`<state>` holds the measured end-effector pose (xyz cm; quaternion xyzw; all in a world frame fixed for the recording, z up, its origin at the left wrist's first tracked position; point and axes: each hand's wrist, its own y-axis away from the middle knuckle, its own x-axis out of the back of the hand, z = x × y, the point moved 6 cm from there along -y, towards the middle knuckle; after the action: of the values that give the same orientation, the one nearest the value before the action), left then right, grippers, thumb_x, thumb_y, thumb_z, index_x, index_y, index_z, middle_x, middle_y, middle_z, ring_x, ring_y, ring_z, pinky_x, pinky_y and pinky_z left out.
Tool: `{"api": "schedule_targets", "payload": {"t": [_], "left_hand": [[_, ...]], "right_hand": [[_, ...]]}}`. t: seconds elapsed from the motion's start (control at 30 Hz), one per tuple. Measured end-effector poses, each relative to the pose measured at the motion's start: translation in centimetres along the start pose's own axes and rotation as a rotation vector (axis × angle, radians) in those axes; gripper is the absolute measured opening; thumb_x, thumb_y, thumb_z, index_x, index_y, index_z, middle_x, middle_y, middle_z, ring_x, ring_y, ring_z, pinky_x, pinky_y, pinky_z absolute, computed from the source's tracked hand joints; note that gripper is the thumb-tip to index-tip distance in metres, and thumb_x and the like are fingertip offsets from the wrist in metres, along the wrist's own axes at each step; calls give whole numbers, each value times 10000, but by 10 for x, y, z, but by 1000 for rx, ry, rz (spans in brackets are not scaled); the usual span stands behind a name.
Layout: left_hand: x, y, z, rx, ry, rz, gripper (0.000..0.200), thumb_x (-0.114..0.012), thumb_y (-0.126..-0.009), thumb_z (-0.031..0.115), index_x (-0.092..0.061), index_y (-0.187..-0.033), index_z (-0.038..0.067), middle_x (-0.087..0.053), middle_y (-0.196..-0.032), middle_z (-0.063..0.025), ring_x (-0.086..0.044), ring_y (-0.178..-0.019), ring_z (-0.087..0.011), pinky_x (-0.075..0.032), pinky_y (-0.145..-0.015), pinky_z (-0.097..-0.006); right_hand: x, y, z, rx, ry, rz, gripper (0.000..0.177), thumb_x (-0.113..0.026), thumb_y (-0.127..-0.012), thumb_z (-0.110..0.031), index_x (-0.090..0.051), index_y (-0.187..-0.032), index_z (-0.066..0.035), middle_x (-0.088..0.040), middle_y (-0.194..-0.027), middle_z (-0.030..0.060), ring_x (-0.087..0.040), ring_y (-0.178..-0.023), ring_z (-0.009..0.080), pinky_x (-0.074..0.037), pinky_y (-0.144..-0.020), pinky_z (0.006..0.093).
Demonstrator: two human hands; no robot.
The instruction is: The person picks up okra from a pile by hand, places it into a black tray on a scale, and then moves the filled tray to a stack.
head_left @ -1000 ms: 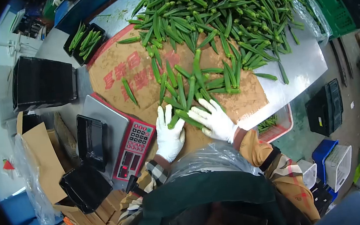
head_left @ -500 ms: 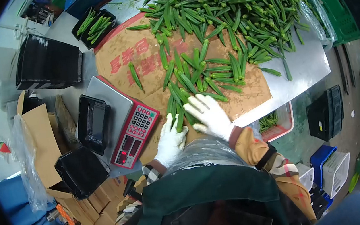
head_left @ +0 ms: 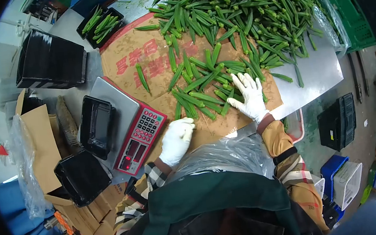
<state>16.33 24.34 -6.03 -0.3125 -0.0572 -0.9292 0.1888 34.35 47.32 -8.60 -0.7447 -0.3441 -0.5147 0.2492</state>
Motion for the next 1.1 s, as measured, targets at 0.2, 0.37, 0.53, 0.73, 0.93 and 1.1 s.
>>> {"api": "schedule_targets", "payload": {"t": [0.2, 0.37, 0.53, 0.73, 0.93, 1.1], "left_hand": [[-2, 16, -27, 279, 256, 153, 292, -633, -933, 76, -665, -1217, 15, -641, -1303, -159, -590, -1237, -281, -439, -1087, -376], [-4, 21, -24, 285, 219, 144, 389, -629, -943, 63, -599, -1326, 1, -578, -1398, -176, -528, -1321, -284, -379, -1148, -375], [-2, 24, -36, 321, 419, 141, 385, -595, -959, 16, -574, -1340, -33, -577, -1394, -178, -532, -1323, -240, -396, -1145, -359], [9, 43, -60, 437, 488, 169, 387, -580, -992, 34, -550, -1371, -38, -584, -1392, -152, -551, -1294, -212, -415, -1125, -338], [0, 31, -57, 462, 478, 166, 430, -576, -999, 78, -512, -1408, -37, -589, -1387, -156, -550, -1296, -223, -408, -1127, -352], [-14, -7, -53, 395, 285, 221, 651, -621, -968, 167, -340, -1510, -59, -482, -1475, -250, -471, -1379, -315, -372, -1149, -397]], "right_hand": [[-11, -40, -49, 3, -89, 107, 876, -731, -840, -365, -315, -1579, -146, -404, -1541, 225, -353, -1421, 441, -251, -1162, 588], [-72, 0, -112, 176, 165, -262, 868, -650, -899, -453, -248, -1607, -150, -370, -1603, 127, -252, -1508, 393, -90, -1207, 646], [-31, 40, -110, 279, -233, -211, 637, -622, -934, -356, -457, -1509, -135, -523, -1498, 94, -353, -1477, 314, -89, -1242, 567], [31, 60, 11, -145, -235, 435, 407, -704, -856, -54, -673, -1261, -43, -693, -1204, 145, -624, -1107, 300, -470, -1003, 417], [14, 50, 84, -361, -229, 456, 452, -745, -842, -81, -657, -1276, 3, -705, -1117, 188, -640, -1024, 328, -496, -947, 407], [-22, 43, 85, -407, -228, 305, 664, -803, -793, -169, -569, -1397, -24, -639, -1092, 153, -600, -1071, 335, -487, -941, 404]]}}
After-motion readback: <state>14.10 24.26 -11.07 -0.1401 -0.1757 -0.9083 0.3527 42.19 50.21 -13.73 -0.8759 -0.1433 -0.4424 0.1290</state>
